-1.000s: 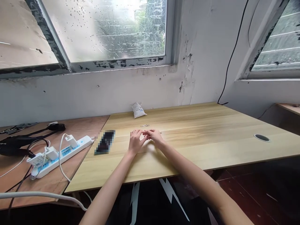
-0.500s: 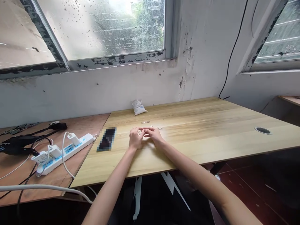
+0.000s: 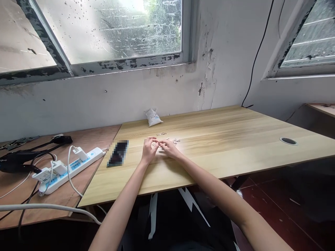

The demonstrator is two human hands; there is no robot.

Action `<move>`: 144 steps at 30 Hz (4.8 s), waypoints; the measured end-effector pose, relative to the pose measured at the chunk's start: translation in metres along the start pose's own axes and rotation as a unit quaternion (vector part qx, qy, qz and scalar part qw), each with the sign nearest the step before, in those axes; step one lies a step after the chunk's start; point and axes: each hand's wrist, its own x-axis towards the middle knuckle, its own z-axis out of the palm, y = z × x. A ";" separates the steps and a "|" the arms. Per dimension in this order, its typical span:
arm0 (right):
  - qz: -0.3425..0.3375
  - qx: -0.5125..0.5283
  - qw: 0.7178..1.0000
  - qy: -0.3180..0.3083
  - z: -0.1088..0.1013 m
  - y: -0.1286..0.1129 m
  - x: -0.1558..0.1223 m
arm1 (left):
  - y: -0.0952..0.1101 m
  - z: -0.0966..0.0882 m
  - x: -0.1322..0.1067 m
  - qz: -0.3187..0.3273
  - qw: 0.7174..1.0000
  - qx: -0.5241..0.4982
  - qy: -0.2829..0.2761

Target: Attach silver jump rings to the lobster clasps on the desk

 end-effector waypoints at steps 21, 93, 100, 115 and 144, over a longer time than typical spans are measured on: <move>-0.222 -0.368 0.900 -0.075 -0.014 -0.005 -0.007 | -0.007 -0.001 -0.005 -0.045 0.992 0.060 -0.098; -0.198 -0.478 0.850 -0.101 -0.043 0.010 -0.006 | -0.028 -0.008 0.016 -0.046 0.974 0.156 -0.158; -0.196 -0.474 0.853 -0.095 -0.073 0.027 0.013 | -0.053 0.019 0.077 0.006 0.956 0.222 -0.193; -0.121 -0.346 0.928 -0.066 -0.090 0.048 0.055 | -0.074 0.030 0.098 0.090 0.934 0.248 -0.242; 0.196 0.241 0.937 -0.156 -0.056 -0.001 0.013 | 0.021 -0.011 0.039 -0.093 0.952 -0.154 -0.246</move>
